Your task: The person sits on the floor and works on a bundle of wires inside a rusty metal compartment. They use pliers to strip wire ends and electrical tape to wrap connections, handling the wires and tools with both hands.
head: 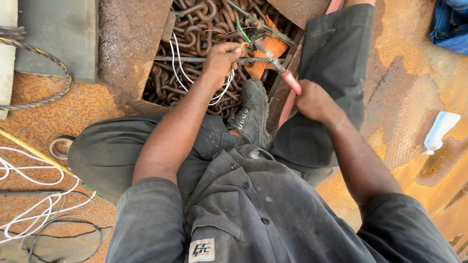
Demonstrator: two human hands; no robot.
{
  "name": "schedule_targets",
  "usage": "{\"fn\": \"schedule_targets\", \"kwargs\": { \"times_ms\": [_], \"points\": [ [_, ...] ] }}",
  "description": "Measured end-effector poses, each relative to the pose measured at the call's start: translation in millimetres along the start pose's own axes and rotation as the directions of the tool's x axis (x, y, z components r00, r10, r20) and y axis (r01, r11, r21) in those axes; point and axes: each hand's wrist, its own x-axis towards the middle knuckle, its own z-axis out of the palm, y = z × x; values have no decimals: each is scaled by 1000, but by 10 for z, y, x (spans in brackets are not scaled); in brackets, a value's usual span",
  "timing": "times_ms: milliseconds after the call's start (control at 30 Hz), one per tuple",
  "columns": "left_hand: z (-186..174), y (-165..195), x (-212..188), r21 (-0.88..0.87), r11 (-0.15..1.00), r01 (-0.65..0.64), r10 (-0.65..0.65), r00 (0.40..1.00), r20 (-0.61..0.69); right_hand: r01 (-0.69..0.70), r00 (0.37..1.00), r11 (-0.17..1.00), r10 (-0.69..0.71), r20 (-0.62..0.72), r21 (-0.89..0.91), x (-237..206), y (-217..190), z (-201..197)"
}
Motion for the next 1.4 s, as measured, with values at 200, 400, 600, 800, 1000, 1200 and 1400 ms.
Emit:
{"fn": "schedule_targets", "kwargs": {
  "times_ms": [200,400,600,800,1000,1200,1400],
  "points": [
    [-32,21,29,-79,996,34,-36,999,-27,20,968,850,-147,-202,-527,-9,-73,271],
    [-4,50,22,-87,991,106,-111,992,-54,72,930,819,-261,-257,-570,60,-4,363],
    [-53,-38,99,-40,998,54,-54,999,4,42,991,999,-44,126,17,150,105,333],
    [-83,-106,99,-78,997,1,-3,1000,-27,-592,716,322,-211,665,739,162,2,324],
    [-113,23,90,-140,987,73,-72,997,15,-414,867,595,26,498,689,307,298,1],
    [-59,24,12,22,996,84,-85,995,54,20,904,982,-99,-417,-189,1746,1069,-269],
    [-88,-100,77,-21,999,49,-46,993,110,40,782,920,-271,-561,-389,2376,1211,-66]
  ]
}}
